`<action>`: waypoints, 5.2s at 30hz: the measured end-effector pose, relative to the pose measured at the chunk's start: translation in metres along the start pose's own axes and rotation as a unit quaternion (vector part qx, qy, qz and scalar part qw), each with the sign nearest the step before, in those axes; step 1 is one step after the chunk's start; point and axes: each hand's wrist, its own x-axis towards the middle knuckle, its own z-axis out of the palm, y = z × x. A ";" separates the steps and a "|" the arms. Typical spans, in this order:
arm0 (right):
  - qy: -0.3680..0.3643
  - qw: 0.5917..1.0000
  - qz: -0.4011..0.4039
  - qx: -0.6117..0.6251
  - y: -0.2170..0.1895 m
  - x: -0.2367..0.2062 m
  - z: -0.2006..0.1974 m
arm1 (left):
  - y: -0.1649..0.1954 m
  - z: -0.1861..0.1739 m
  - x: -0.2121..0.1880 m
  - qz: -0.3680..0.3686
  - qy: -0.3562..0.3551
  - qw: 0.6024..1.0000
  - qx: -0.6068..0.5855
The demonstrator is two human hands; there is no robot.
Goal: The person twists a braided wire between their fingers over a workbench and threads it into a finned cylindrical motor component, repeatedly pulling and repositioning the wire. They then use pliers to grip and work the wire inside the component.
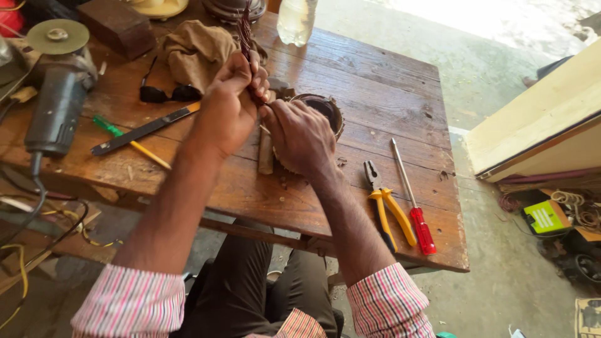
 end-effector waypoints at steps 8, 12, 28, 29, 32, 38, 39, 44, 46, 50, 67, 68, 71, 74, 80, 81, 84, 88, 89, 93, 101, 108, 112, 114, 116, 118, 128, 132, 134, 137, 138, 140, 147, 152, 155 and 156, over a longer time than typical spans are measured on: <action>0.124 0.991 -0.052 0.016 -0.016 -0.016 -0.020 | 0.005 0.003 -0.071 0.034 0.215 0.964 0.153; 0.109 0.937 0.164 0.289 -0.045 -0.050 -0.003 | -0.033 0.067 -0.158 0.032 0.200 0.970 0.137; -0.109 0.730 0.264 0.621 -0.174 -0.046 0.011 | -0.010 0.028 -0.183 0.075 0.171 0.861 0.473; -0.138 0.732 0.238 0.623 -0.176 -0.052 0.012 | -0.016 0.030 -0.186 0.046 0.175 0.876 0.447; -0.071 0.616 0.447 0.645 -0.137 -0.046 0.027 | -0.046 0.043 -0.199 -0.044 0.172 0.912 0.369; -0.145 0.620 0.309 0.707 -0.090 -0.125 -0.005 | -0.036 0.023 -0.169 -0.022 0.208 0.899 0.385; -0.118 0.704 0.300 0.633 -0.082 -0.141 -0.014 | -0.028 0.017 -0.157 0.015 0.233 0.891 0.389; 0.116 0.946 0.266 0.145 -0.008 -0.180 -0.048 | -0.011 0.041 -0.129 0.134 0.123 0.808 0.561; 0.127 0.949 0.287 0.019 0.013 -0.181 -0.053 | -0.014 0.061 -0.106 0.223 0.034 0.736 0.639; 0.111 0.937 0.314 -0.108 0.026 -0.180 -0.045 | -0.034 0.081 -0.021 0.267 -0.050 0.584 0.765; 0.041 0.936 0.282 -0.204 0.040 -0.173 -0.028 | -0.060 0.043 0.037 0.045 -0.046 0.739 0.671; 0.041 0.935 0.286 -0.205 0.040 -0.174 -0.029 | -0.058 0.044 0.034 0.027 -0.054 0.750 0.658; 0.043 0.936 0.282 -0.208 0.042 -0.175 -0.030 | -0.047 0.045 0.030 0.016 -0.083 0.755 0.650; 0.042 0.935 0.280 -0.212 0.042 -0.177 -0.029 | -0.040 0.043 0.020 0.048 -0.148 0.682 0.715; 0.043 0.935 0.277 -0.216 0.041 -0.176 -0.030 | -0.039 0.043 -0.012 0.239 -0.170 0.538 0.790; 0.044 0.936 0.275 -0.215 0.041 -0.175 -0.030 | -0.037 0.043 -0.017 0.284 -0.135 0.553 0.772; 0.047 0.938 0.271 -0.213 0.040 -0.175 -0.031 | -0.040 0.045 -0.040 0.309 0.091 0.714 0.621; 0.047 0.935 0.279 -0.215 0.036 -0.177 -0.031 | -0.044 0.026 -0.040 0.107 0.224 0.840 0.482; 0.045 0.935 0.278 -0.215 0.036 -0.177 -0.031 | -0.046 0.020 -0.037 0.075 0.190 0.874 0.441; 0.044 0.937 0.271 -0.216 0.034 -0.177 -0.033 | -0.050 0.004 -0.012 0.055 0.069 0.889 0.450; 0.041 0.937 0.281 -0.206 0.032 -0.176 -0.035 | -0.039 0.004 0.017 -0.016 -0.015 0.869 0.494; 0.050 0.938 0.267 -0.214 0.030 -0.177 -0.035 | -0.038 -0.007 0.017 -0.006 -0.035 0.895 0.444; 0.050 0.937 0.272 -0.212 0.028 -0.177 -0.036 | -0.054 -0.007 0.016 -0.009 0.049 0.896 0.441; 0.049 0.938 0.271 -0.211 0.028 -0.177 -0.036 | -0.064 -0.005 0.018 0.012 0.087 0.903 0.421; 0.048 0.937 0.272 -0.212 0.028 -0.178 -0.036 | -0.072 -0.003 0.020 0.034 0.116 0.894 0.431; 0.048 0.937 0.275 -0.212 0.029 -0.178 -0.037 | -0.078 -0.001 0.021 0.060 0.137 0.867 0.475; 0.050 0.938 0.272 -0.208 0.033 -0.178 -0.036 | -0.094 -0.003 -0.001 -0.011 0.160 0.901 0.402; 0.049 0.938 0.268 -0.213 0.034 -0.178 -0.035 | -0.100 -0.001 0.000 0.082 0.124 0.915 0.375; 0.052 0.939 0.264 -0.216 0.034 -0.178 -0.036 | -0.100 0.001 -0.001 0.086 0.124 0.917 0.371; 0.049 0.939 0.266 -0.213 0.032 -0.178 -0.036 | -0.096 0.007 -0.005 0.084 0.147 0.913 0.370; 0.049 0.938 0.267 -0.213 0.031 -0.178 -0.036 | -0.095 0.010 -0.010 0.115 0.151 0.909 0.371; 0.048 0.938 0.269 -0.214 0.029 -0.177 -0.037 | -0.094 0.017 -0.018 0.140 0.166 0.907 0.360; 0.045 0.939 0.272 -0.208 0.024 -0.176 -0.038 | -0.081 0.015 -0.025 0.191 0.146 0.880 0.409; 0.045 0.937 0.270 -0.218 0.021 -0.177 -0.038 | -0.068 0.006 -0.018 0.082 0.151 0.930 0.326; 0.046 0.938 0.269 -0.212 0.019 -0.177 -0.038 | -0.064 0.006 -0.020 0.084 0.143 0.925 0.342; 0.045 0.938 0.270 -0.210 0.017 -0.177 -0.038 | -0.063 0.006 -0.022 0.075 0.151 0.924 0.344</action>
